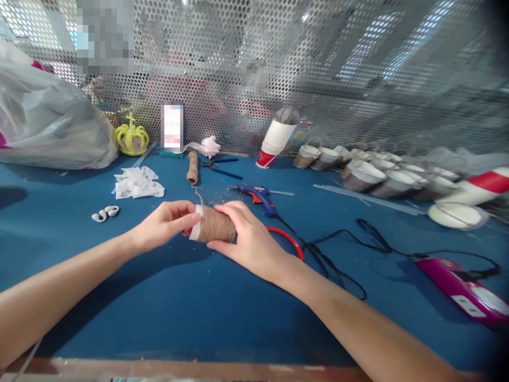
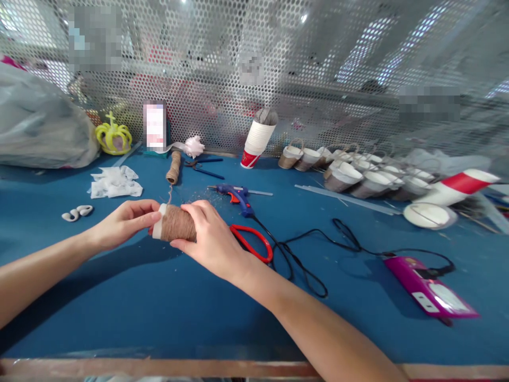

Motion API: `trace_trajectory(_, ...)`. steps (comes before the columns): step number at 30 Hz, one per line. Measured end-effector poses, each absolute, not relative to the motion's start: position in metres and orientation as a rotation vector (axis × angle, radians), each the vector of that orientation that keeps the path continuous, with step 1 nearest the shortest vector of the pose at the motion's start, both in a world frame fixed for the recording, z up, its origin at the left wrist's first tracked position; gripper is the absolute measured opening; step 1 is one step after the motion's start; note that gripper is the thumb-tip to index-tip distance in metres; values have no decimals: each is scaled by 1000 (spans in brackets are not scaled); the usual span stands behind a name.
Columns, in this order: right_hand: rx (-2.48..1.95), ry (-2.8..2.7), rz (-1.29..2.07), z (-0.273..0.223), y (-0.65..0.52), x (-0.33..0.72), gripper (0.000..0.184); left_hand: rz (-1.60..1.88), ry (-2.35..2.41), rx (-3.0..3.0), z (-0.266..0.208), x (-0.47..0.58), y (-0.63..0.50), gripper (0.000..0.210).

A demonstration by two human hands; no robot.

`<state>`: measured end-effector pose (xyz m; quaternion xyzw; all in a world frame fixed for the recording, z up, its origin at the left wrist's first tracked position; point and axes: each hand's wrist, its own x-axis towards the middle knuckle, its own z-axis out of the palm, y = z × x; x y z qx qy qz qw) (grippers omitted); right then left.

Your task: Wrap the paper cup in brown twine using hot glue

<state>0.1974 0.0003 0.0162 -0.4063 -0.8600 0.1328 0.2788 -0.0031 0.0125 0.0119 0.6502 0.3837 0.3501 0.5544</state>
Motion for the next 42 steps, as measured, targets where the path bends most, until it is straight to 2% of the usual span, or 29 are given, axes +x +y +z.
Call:
trace_trajectory(6, -1097, -2345, 185, 7, -5, 195, 53, 792, 898, 1483, 11, -2, 10, 25)
trace_trajectory(11, -1064, -2376, 172, 4, -12, 190, 55, 787, 1021, 1430, 10, 1, 10, 36)
trace_trajectory(16, -1057, -2403, 250, 4, -17, 186, 51, 788, 1107, 1405, 7, 3, 10, 38)
trace_trajectory(21, -1118, -2326, 393, 3, -12, 189, 59, 744, 1082, 1496, 9, 3, 8, 38)
trace_trajectory(29, -1114, -2345, 425, 6, -10, 190, 49, 731, 1153, 1544, 12, 2, 8, 47)
trace_trajectory(37, -1087, -2368, 448, 9, -9, 192, 49, 659, 1189, 1657, 19, 4, 6, 38)
trace_trajectory(40, -1231, -2210, 453, 20, 10, 209, 39, 652, 1194, 1683, 20, 1, 7, 38)
trace_trajectory(42, -1501, -2053, 326, 28, 30, 226, 34, 657, 1234, 1733, 22, -1, 7, 38)
